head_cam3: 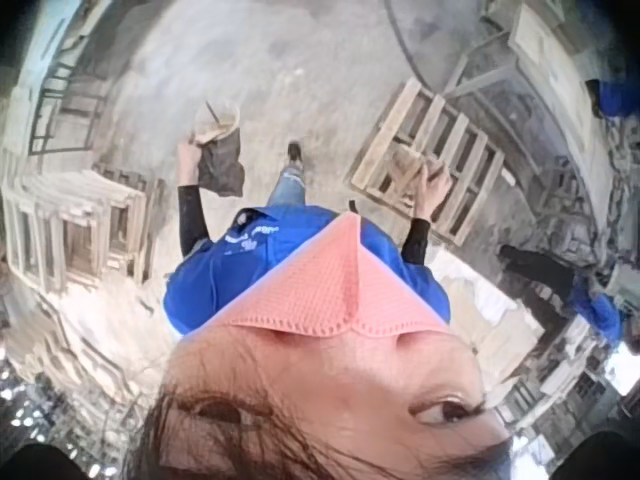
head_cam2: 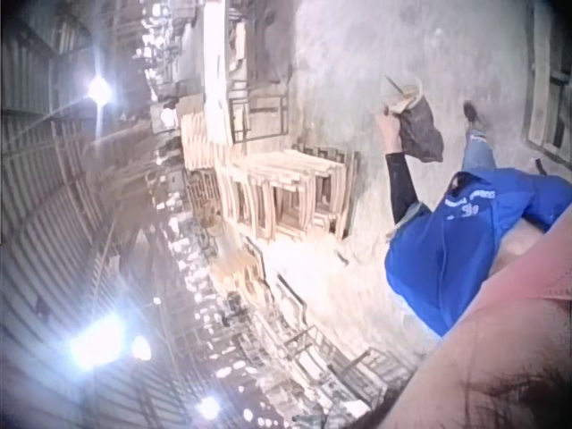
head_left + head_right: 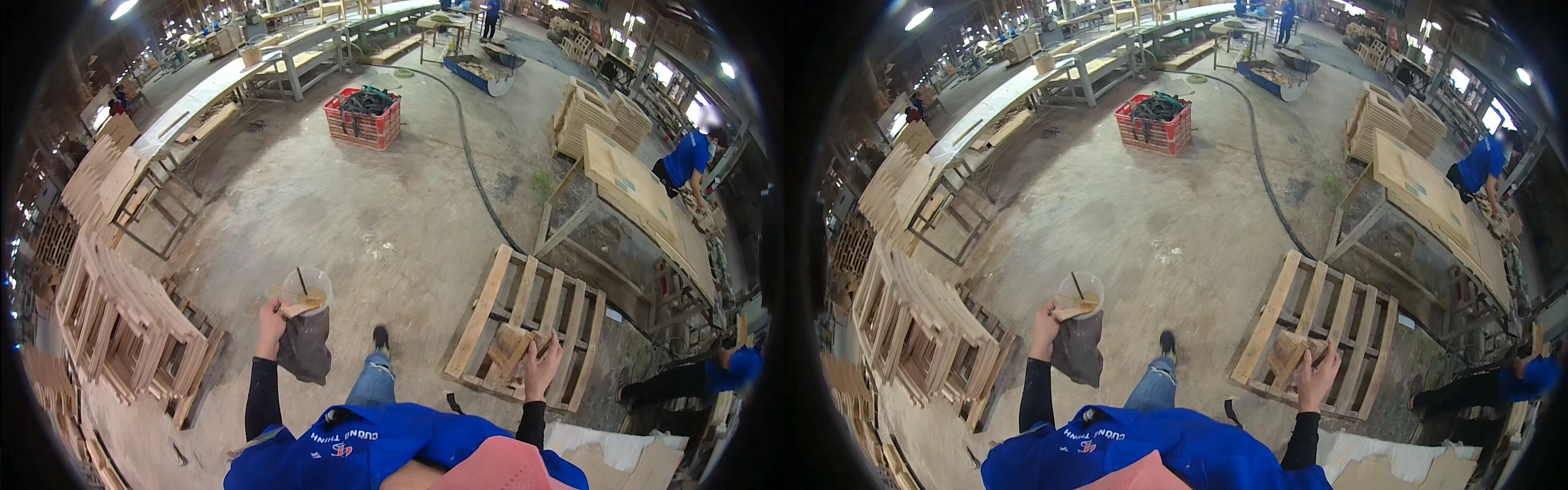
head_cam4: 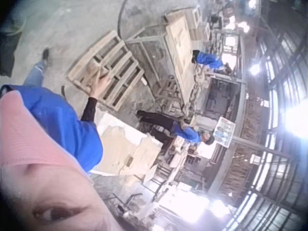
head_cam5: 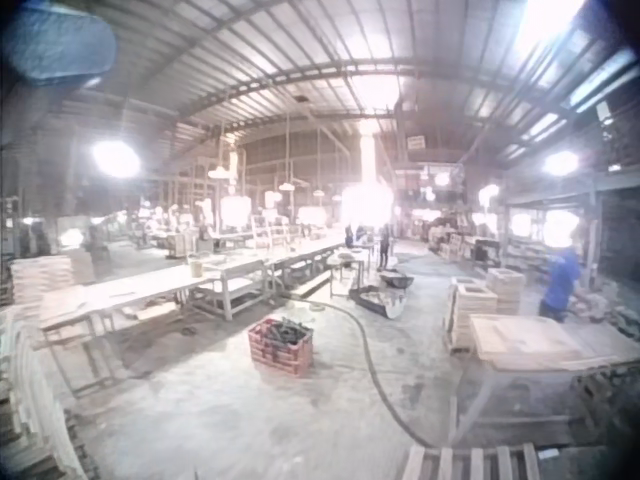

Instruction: The person sorts through a large bag of wood scraps and plastic waste, picking out specific items. They walk through a workshop carrying a white cup and a clear plastic cup, placing them on a shelf. The person then returns to the bag to continue sorting and handling the materials.

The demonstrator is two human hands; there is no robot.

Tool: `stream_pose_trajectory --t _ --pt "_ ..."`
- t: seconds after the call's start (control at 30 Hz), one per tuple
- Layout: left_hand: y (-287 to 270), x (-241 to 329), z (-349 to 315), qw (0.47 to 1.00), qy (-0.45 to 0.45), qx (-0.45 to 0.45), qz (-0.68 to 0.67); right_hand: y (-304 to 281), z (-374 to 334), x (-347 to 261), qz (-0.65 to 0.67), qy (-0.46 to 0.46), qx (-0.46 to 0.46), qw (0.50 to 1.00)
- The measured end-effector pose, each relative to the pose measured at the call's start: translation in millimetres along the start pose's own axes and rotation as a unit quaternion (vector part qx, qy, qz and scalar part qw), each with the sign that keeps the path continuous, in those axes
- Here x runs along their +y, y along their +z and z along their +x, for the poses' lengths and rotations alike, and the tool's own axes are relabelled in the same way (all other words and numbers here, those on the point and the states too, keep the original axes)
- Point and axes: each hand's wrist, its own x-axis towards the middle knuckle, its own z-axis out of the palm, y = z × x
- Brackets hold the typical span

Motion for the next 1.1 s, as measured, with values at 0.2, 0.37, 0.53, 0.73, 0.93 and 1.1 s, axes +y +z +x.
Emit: stream_pose_trajectory --t 0.2,0.37,0.53,0.73,0.93,1.1 --pt "101 53 203 0.998 0.011 -0.052 -0.016 98 153 -35 -0.041 0.017 0.050 0.998" --pt "199 106 368 0.994 0.016 -0.101 -0.035 160 279 -68 -0.076 0.087 0.066 0.991" --pt "315 176 511 0.991 0.032 -0.127 -0.011 221 404 -72 -0.099 0.109 0.101 0.984" --pt "467 243 673 0.988 0.022 -0.153 -0.020 298 570 -45 -0.123 0.130 0.070 0.981" --pt "610 320 820 0.984 0.080 -0.155 -0.026 361 779 -46 -0.081 0.144 0.070 0.984" --pt "736 366 954 0.973 0.124 -0.191 -0.038 424 949 -40 -0.097 0.076 0.133 0.983"
